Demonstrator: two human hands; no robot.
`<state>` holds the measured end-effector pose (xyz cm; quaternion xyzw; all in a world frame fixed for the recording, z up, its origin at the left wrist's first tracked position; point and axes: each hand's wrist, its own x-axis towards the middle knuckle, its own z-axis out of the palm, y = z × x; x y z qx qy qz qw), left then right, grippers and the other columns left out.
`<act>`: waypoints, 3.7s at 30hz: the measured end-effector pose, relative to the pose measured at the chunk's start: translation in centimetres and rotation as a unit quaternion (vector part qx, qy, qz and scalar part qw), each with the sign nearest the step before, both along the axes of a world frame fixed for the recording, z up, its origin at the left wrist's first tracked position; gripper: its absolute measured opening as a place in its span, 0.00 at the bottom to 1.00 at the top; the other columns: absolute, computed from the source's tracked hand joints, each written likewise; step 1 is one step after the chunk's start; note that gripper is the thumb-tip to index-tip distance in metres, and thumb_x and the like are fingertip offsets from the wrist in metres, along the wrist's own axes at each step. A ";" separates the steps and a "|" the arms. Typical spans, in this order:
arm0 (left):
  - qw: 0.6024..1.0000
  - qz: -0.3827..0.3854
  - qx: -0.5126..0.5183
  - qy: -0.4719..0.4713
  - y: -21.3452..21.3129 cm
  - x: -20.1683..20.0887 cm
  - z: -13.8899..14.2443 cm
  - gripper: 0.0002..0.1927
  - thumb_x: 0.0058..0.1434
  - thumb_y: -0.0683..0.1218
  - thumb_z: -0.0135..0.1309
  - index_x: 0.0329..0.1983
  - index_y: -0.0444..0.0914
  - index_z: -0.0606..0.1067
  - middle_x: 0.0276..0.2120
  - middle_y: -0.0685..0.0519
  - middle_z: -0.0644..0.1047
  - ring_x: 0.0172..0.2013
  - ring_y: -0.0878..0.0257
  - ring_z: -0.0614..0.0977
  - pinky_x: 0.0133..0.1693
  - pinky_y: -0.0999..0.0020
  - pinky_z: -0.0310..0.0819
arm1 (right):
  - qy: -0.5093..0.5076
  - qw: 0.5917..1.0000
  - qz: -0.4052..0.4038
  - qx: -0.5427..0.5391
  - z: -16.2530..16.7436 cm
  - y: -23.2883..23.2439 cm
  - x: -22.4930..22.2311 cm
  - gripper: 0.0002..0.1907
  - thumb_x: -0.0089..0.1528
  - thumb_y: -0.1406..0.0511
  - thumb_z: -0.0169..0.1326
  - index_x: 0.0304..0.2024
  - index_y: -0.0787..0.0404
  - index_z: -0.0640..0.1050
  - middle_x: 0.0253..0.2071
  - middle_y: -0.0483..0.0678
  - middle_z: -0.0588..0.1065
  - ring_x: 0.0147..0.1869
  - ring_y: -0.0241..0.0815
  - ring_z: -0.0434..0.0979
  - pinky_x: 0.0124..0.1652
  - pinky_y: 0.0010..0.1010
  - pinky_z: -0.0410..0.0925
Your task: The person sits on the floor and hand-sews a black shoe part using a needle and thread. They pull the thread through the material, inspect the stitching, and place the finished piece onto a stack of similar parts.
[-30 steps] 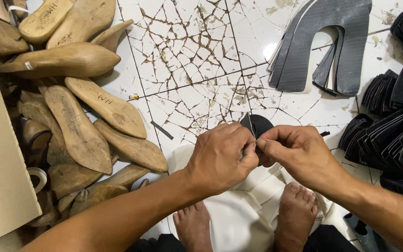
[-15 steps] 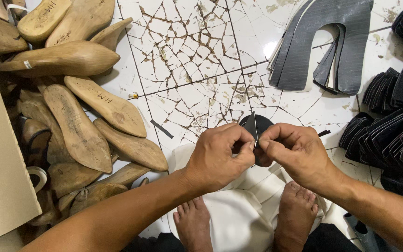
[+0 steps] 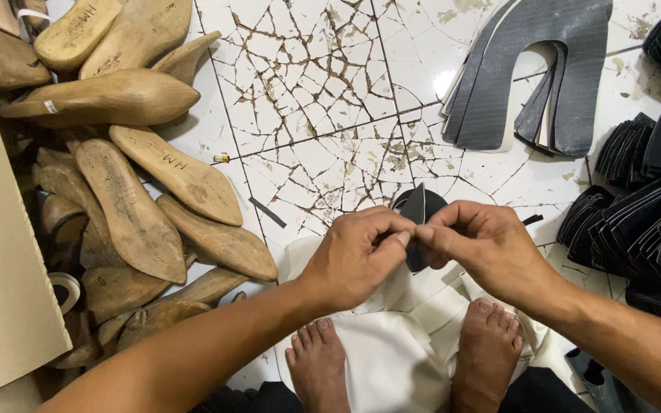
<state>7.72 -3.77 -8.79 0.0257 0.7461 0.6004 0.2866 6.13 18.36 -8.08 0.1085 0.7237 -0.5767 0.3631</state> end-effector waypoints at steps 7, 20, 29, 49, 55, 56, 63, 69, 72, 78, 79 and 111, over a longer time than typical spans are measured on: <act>0.975 0.062 0.197 -0.079 -1.5 -2.0 -4.5 0.32 0.64 0.49 0.62 0.68 0.39 0.63 0.58 0.55 0.71 0.58 0.68 0.72 0.56 0.69 0.73 | 0.283 0.935 0.184 -0.114 -0.3 1.3 1.8 0.03 0.59 0.70 0.56 0.32 0.63 0.75 0.37 0.49 0.79 0.38 0.36 0.78 0.38 0.29 0.72; 0.981 -0.139 0.133 0.028 -3.1 -2.0 -2.4 0.11 0.68 0.49 0.56 0.46 0.36 0.79 0.39 0.55 0.78 0.42 0.68 0.79 0.46 0.71 0.74 | -0.011 0.989 0.064 -0.132 -1.6 1.4 1.6 0.07 0.63 0.69 0.60 0.42 0.66 0.80 0.35 0.46 0.77 0.37 0.34 0.71 0.36 0.29 0.66; 0.971 -0.181 0.104 0.120 -2.9 -2.3 -0.5 0.09 0.67 0.50 0.57 0.40 0.39 0.80 0.32 0.54 0.77 0.35 0.63 0.79 0.39 0.67 0.73 | -0.018 0.981 0.082 -0.174 -1.9 1.8 1.8 0.11 0.64 0.67 0.55 0.44 0.68 0.83 0.36 0.49 0.81 0.39 0.35 0.80 0.41 0.29 0.74; 0.943 -0.189 0.095 0.258 -3.1 -2.2 -0.9 0.07 0.65 0.49 0.60 0.38 0.41 0.80 0.26 0.56 0.74 0.31 0.59 0.77 0.39 0.61 0.69 | -0.037 0.980 0.108 -0.161 -1.2 1.5 1.8 0.12 0.64 0.66 0.56 0.44 0.68 0.84 0.39 0.50 0.82 0.41 0.37 0.81 0.43 0.30 0.76; 0.941 -0.187 0.087 0.268 -2.9 -2.3 -0.9 0.07 0.65 0.49 0.60 0.39 0.41 0.80 0.25 0.56 0.74 0.30 0.60 0.77 0.40 0.61 0.70 | -0.033 0.982 0.100 -0.159 -1.3 1.4 1.8 0.12 0.63 0.65 0.56 0.44 0.67 0.84 0.39 0.50 0.83 0.41 0.37 0.82 0.43 0.30 0.77; 0.941 -0.187 0.085 0.270 -2.9 -2.3 -0.9 0.06 0.65 0.49 0.60 0.39 0.41 0.80 0.25 0.56 0.74 0.30 0.60 0.77 0.41 0.61 0.70 | -0.034 0.983 0.099 -0.150 -1.3 1.4 1.8 0.12 0.63 0.65 0.56 0.43 0.67 0.84 0.39 0.50 0.83 0.40 0.37 0.82 0.42 0.30 0.77; 0.940 -0.175 0.092 0.278 -3.0 -2.4 -0.7 0.06 0.66 0.48 0.60 0.39 0.41 0.80 0.27 0.56 0.76 0.32 0.60 0.79 0.42 0.60 0.70 | -0.019 0.986 0.094 -0.138 -1.6 1.3 1.8 0.12 0.63 0.64 0.57 0.42 0.67 0.85 0.36 0.50 0.83 0.38 0.36 0.82 0.41 0.30 0.76; 0.944 -0.169 0.085 0.271 -2.9 -2.5 -0.8 0.06 0.65 0.48 0.60 0.38 0.40 0.80 0.26 0.55 0.76 0.31 0.59 0.79 0.39 0.60 0.70 | -0.034 0.986 0.059 -0.149 -1.7 1.4 2.0 0.13 0.63 0.65 0.57 0.42 0.69 0.84 0.37 0.50 0.82 0.38 0.36 0.81 0.41 0.30 0.76; 0.948 -0.169 0.094 0.252 -2.8 -2.5 -0.9 0.07 0.65 0.48 0.60 0.39 0.40 0.80 0.26 0.55 0.76 0.30 0.60 0.79 0.38 0.61 0.70 | -0.037 0.988 0.059 -0.140 -1.8 1.4 2.0 0.12 0.63 0.65 0.58 0.42 0.69 0.85 0.37 0.50 0.82 0.38 0.36 0.81 0.41 0.29 0.75; 0.947 -0.170 0.088 0.256 -2.9 -2.1 -1.1 0.07 0.66 0.48 0.59 0.39 0.40 0.81 0.26 0.55 0.76 0.30 0.60 0.79 0.40 0.62 0.71 | -0.034 0.989 0.074 -0.123 -1.5 1.2 2.1 0.12 0.62 0.66 0.57 0.42 0.68 0.85 0.37 0.49 0.83 0.38 0.35 0.81 0.41 0.29 0.76; 0.948 -0.171 0.087 0.255 -3.0 -2.1 -1.1 0.07 0.66 0.48 0.59 0.39 0.41 0.81 0.26 0.55 0.76 0.30 0.60 0.79 0.40 0.62 0.71 | -0.032 0.989 0.076 -0.123 -1.5 1.2 2.1 0.12 0.62 0.66 0.57 0.42 0.68 0.85 0.37 0.49 0.83 0.38 0.35 0.81 0.41 0.28 0.76; 0.970 -0.154 0.062 0.176 -2.5 -2.0 -0.8 0.11 0.68 0.50 0.56 0.41 0.39 0.81 0.29 0.55 0.77 0.32 0.62 0.78 0.38 0.65 0.72 | -0.011 0.994 0.056 -0.095 -1.0 0.8 1.4 0.11 0.63 0.65 0.56 0.40 0.67 0.84 0.30 0.47 0.81 0.33 0.31 0.79 0.35 0.24 0.73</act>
